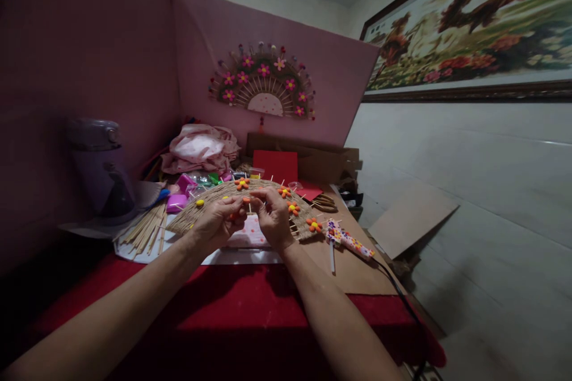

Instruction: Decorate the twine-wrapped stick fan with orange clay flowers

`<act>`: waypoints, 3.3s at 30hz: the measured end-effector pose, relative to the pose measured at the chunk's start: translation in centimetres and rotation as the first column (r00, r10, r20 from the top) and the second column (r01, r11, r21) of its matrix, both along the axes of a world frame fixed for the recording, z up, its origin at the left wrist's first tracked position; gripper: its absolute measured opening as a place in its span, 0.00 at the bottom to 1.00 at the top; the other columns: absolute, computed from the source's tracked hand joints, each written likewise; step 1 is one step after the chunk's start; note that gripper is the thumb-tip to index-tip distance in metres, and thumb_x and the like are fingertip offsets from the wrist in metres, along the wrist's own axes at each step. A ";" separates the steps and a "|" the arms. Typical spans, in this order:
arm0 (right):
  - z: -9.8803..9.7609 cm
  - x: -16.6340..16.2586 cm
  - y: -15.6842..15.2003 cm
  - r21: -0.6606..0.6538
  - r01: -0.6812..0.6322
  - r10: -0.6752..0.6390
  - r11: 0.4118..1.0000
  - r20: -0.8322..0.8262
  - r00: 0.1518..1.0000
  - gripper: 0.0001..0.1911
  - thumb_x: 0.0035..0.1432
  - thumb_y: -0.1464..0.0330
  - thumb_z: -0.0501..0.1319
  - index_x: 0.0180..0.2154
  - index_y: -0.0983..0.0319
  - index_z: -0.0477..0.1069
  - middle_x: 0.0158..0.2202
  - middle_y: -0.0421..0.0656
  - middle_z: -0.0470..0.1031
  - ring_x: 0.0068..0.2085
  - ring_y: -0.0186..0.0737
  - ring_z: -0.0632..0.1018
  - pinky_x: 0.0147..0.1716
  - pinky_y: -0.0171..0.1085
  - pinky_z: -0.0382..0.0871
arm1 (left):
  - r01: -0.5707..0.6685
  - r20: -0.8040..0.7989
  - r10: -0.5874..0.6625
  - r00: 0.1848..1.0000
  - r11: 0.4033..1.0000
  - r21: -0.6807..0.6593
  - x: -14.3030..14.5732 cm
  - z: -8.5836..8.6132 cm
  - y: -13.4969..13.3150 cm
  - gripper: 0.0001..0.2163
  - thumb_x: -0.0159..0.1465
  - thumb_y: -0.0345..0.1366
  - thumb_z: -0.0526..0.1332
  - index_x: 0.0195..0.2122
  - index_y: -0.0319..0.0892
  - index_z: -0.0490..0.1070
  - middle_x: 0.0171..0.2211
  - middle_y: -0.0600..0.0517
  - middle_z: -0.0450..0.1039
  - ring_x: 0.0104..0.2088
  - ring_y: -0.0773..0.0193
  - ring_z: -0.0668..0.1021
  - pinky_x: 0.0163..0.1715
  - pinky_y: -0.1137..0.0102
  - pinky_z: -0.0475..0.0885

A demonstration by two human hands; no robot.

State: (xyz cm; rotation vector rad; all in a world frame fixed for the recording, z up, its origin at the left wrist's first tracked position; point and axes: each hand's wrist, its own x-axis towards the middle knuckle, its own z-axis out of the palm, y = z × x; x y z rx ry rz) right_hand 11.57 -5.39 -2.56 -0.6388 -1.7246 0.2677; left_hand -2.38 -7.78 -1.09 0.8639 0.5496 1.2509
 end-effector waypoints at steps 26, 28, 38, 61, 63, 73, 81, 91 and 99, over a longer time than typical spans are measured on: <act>0.0 -0.2 -0.3 0.112 0.030 -0.029 0.993 -0.011 1.000 0.03 0.56 0.72 0.60 0.33 0.59 0.72 0.34 0.41 0.69 0.37 0.36 0.72 0.27 0.32 0.67 | 0.014 0.049 -0.012 0.999 0.999 -0.042 0.0 -0.5 0.5 0.09 0.49 0.34 0.69 0.26 0.36 0.71 0.20 0.55 0.66 0.19 0.76 0.66 0.16 0.80 0.55; 0.0 -0.3 -0.3 0.107 0.028 -0.027 0.994 -0.007 1.000 0.03 0.57 0.71 0.60 0.33 0.59 0.72 0.34 0.41 0.69 0.37 0.36 0.73 0.27 0.32 0.67 | 0.025 0.046 -0.024 0.999 0.999 -0.031 0.0 -0.6 0.6 0.09 0.49 0.33 0.69 0.26 0.36 0.70 0.20 0.55 0.65 0.18 0.76 0.66 0.16 0.80 0.55; 0.0 -0.3 -0.4 0.101 0.041 -0.043 0.994 0.010 0.999 0.03 0.57 0.70 0.60 0.35 0.58 0.72 0.34 0.42 0.70 0.36 0.36 0.72 0.28 0.34 0.67 | 0.023 0.048 -0.022 0.999 0.999 -0.040 0.0 -0.7 0.7 0.10 0.48 0.35 0.70 0.24 0.36 0.70 0.18 0.55 0.65 0.17 0.76 0.64 0.16 0.80 0.54; 0.0 -0.3 -0.3 0.155 0.055 -0.063 0.986 0.046 0.997 0.03 0.57 0.71 0.60 0.36 0.60 0.70 0.33 0.41 0.70 0.34 0.36 0.72 0.30 0.34 0.67 | -0.080 -0.033 0.081 0.996 0.997 0.021 0.2 -0.2 0.2 0.15 0.43 0.40 0.72 0.23 0.36 0.70 0.16 0.57 0.63 0.17 0.75 0.63 0.16 0.78 0.54; -0.1 -0.2 -0.3 0.152 0.066 -0.072 0.986 0.033 0.997 0.02 0.57 0.71 0.60 0.35 0.59 0.70 0.33 0.41 0.70 0.35 0.36 0.72 0.30 0.34 0.67 | -0.082 -0.033 0.082 0.996 0.997 0.004 0.2 -0.2 0.2 0.15 0.44 0.42 0.71 0.24 0.36 0.70 0.18 0.56 0.65 0.17 0.75 0.64 0.17 0.78 0.54; 0.0 -0.3 -0.2 0.157 0.065 -0.070 0.986 0.029 0.997 0.03 0.56 0.72 0.60 0.35 0.60 0.69 0.33 0.40 0.70 0.35 0.36 0.72 0.30 0.34 0.66 | -0.083 -0.036 0.084 0.996 0.996 0.025 0.2 -0.1 0.2 0.15 0.44 0.41 0.71 0.24 0.36 0.70 0.17 0.56 0.63 0.17 0.75 0.63 0.17 0.77 0.54; -0.1 -0.3 -0.3 0.163 0.072 -0.080 0.984 0.042 0.996 0.03 0.57 0.71 0.60 0.35 0.60 0.69 0.33 0.41 0.70 0.34 0.36 0.72 0.29 0.34 0.67 | -0.091 -0.046 0.092 0.995 0.995 0.040 0.2 -0.2 0.3 0.15 0.43 0.40 0.72 0.24 0.36 0.70 0.17 0.56 0.64 0.17 0.75 0.64 0.17 0.77 0.54; 0.0 -0.3 -0.3 0.171 0.067 -0.076 0.983 0.048 0.996 0.04 0.56 0.73 0.60 0.34 0.60 0.69 0.32 0.40 0.69 0.33 0.35 0.71 0.28 0.34 0.66 | -0.097 -0.043 0.098 0.994 0.995 0.039 0.2 -0.3 0.3 0.14 0.43 0.39 0.72 0.22 0.37 0.68 0.15 0.57 0.63 0.16 0.75 0.63 0.16 0.78 0.53; 0.0 -0.3 -0.4 0.165 0.070 -0.080 0.984 0.051 0.995 0.02 0.57 0.72 0.59 0.34 0.60 0.69 0.32 0.41 0.69 0.33 0.35 0.71 0.29 0.35 0.66 | -0.091 -0.008 0.091 0.996 0.996 0.016 0.2 -0.5 0.6 0.13 0.44 0.38 0.71 0.23 0.36 0.70 0.17 0.55 0.66 0.17 0.75 0.65 0.16 0.78 0.54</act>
